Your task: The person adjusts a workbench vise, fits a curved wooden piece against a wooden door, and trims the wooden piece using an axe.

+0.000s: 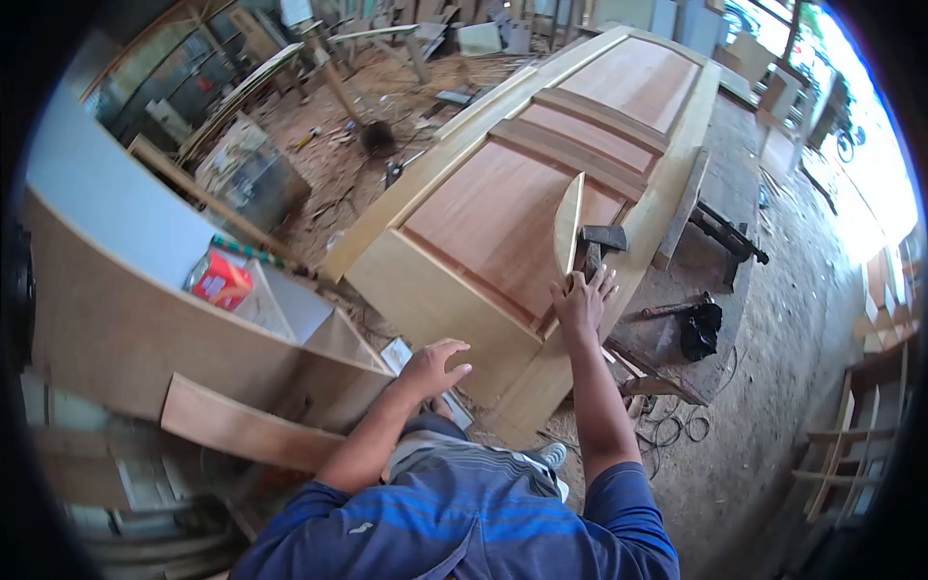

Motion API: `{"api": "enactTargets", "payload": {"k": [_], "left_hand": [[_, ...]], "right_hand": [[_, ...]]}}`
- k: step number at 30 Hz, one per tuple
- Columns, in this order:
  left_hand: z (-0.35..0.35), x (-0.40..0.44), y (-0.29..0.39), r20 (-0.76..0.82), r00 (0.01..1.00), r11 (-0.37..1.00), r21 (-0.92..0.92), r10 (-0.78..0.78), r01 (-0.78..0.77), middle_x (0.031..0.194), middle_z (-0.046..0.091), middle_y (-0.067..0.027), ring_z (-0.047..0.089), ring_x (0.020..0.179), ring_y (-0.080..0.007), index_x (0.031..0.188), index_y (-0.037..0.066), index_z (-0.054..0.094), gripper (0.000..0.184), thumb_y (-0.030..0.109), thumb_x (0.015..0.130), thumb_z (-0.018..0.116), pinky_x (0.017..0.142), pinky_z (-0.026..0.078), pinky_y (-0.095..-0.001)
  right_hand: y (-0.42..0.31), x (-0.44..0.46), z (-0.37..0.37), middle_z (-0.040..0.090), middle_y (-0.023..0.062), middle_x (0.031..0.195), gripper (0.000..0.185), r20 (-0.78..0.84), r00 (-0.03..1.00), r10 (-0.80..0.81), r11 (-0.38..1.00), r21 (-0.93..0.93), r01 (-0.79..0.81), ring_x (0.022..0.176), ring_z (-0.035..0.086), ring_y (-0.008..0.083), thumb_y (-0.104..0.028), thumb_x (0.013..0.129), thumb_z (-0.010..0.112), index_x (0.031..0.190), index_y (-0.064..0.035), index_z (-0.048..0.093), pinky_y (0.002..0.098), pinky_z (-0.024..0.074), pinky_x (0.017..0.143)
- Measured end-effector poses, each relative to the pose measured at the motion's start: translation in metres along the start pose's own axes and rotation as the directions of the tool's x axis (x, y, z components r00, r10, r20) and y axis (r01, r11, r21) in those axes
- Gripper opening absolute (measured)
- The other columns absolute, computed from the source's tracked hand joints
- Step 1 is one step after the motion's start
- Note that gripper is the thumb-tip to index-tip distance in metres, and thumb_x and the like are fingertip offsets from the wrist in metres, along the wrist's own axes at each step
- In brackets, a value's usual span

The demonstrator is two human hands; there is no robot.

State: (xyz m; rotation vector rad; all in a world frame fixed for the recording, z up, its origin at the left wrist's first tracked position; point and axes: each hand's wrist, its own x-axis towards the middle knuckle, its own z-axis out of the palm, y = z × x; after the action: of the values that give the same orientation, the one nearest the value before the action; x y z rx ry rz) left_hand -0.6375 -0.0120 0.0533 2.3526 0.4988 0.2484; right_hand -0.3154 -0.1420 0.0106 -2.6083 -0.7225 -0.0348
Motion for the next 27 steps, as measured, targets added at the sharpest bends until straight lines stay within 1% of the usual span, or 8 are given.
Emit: {"api": "enactTargets", "payload": {"k": [2,5,6,10,13,14,18,27], "left_hand": [[-0.021,0.027,-0.023,0.024,0.999,0.999,-0.025,0.031,-0.03,0.129,0.073,-0.0192,0.069,0.122,-0.039,0.126,0.004,0.073,0.041,0.03,0.094,0.079,0.105,0.056,-0.045],[-0.043,0.067,-0.075,0.051,0.99,0.989,-0.068,0.134,-0.131,0.128,0.074,-0.0187,0.07,0.12,-0.0393,0.125,0.004,0.073,0.041,0.031,0.094,0.079,0.103,0.057,-0.0461],[-0.052,0.079,-0.09,0.072,0.985,0.985,-0.082,0.158,-0.152,0.128,0.074,-0.0185,0.07,0.119,-0.0393,0.125,0.004,0.073,0.041,0.031,0.094,0.079,0.103,0.057,-0.0462],[-0.085,0.123,-0.142,0.119,0.971,0.969,-0.155,0.209,-0.19,0.128,0.074,-0.0188,0.07,0.119,-0.0392,0.125,0.004,0.073,0.041,0.031,0.094,0.079,0.104,0.057,-0.0462],[-0.109,0.153,-0.171,0.203,0.971,0.982,-0.161,0.13,-0.098,0.13,0.073,-0.0187,0.07,0.12,-0.0399,0.127,0.004,0.073,0.043,0.032,0.094,0.078,0.105,0.056,-0.0477],[-0.114,0.166,-0.18,0.187,0.968,0.977,-0.161,0.168,-0.139,0.129,0.073,-0.019,0.069,0.12,-0.0401,0.127,0.004,0.072,0.044,0.031,0.093,0.079,0.105,0.056,-0.0476],[-0.123,0.225,-0.193,0.157,0.954,0.964,-0.123,0.255,-0.237,0.134,0.069,-0.0198,0.067,0.123,-0.0407,0.132,0.004,0.069,0.048,0.027,0.091,0.08,0.108,0.054,-0.0479],[-0.127,0.351,-0.193,0.166,0.919,0.89,0.239,0.357,-0.389,0.17,0.04,-0.0171,0.04,0.156,-0.0385,0.163,0.013,0.041,0.082,0.025,0.092,0.08,0.13,0.032,-0.0499]], "right_hand": [[-0.013,0.008,0.031,0.05,0.022,0.162,0.021,-0.175,0.982,-0.072,0.995,0.049,0.081,0.159,0.033,0.044,-0.028,0.092,0.077,0.106,-0.0129,0.077,0.0635,0.0165,0.132],[-0.049,0.014,0.074,0.062,0.0181,0.151,0.021,-0.214,0.97,-0.116,0.99,0.057,0.131,0.153,0.043,0.0378,-0.026,0.092,0.078,0.105,-0.0102,0.074,0.0633,0.0177,0.132],[-0.06,0.017,0.09,0.071,0.0155,0.136,0.019,-0.301,0.945,-0.13,0.986,0.065,0.156,0.137,0.059,0.0351,-0.019,0.091,0.078,0.104,-0.0069,0.071,0.0576,0.031,0.127],[-0.099,0.015,0.112,0.075,0.0151,0.112,0.016,-0.315,0.948,-0.043,0.948,0.286,0.137,0.102,0.067,0.0368,-0.011,0.093,0.077,0.106,-0.0045,0.071,0.0495,0.0488,0.1],[-0.129,-0.002,0.107,0.075,0.0166,0.102,0.015,-0.22,0.965,0.146,0.877,0.48,-0.023,0.095,0.067,0.037,-0.013,0.095,0.075,0.106,-0.0023,0.073,0.0481,0.0508,0.096],[-0.132,-0.003,0.109,0.076,0.0124,0.096,0.019,-0.164,0.96,0.227,0.865,0.487,-0.121,0.088,0.069,0.0281,-0.018,0.105,0.068,0.106,0.0,0.074,0.0414,0.0536,0.09],[-0.141,-0.009,0.101,0.072,0.0039,0.086,0.037,0.098,0.921,0.378,0.378,0.892,-0.25,0.081,0.064,0.0113,-0.028,0.117,0.051,0.097,-0.0022,0.068,0.0277,0.0486,0.075],[-0.12,0.046,0.066,0.075,0.0046,0.096,0.021,0.009,0.956,0.294,0.616,0.763,-0.196,0.09,0.068,0.0153,-0.021,0.107,0.069,0.116,-0.0022,0.075,0.0309,0.0547,0.084]]}}
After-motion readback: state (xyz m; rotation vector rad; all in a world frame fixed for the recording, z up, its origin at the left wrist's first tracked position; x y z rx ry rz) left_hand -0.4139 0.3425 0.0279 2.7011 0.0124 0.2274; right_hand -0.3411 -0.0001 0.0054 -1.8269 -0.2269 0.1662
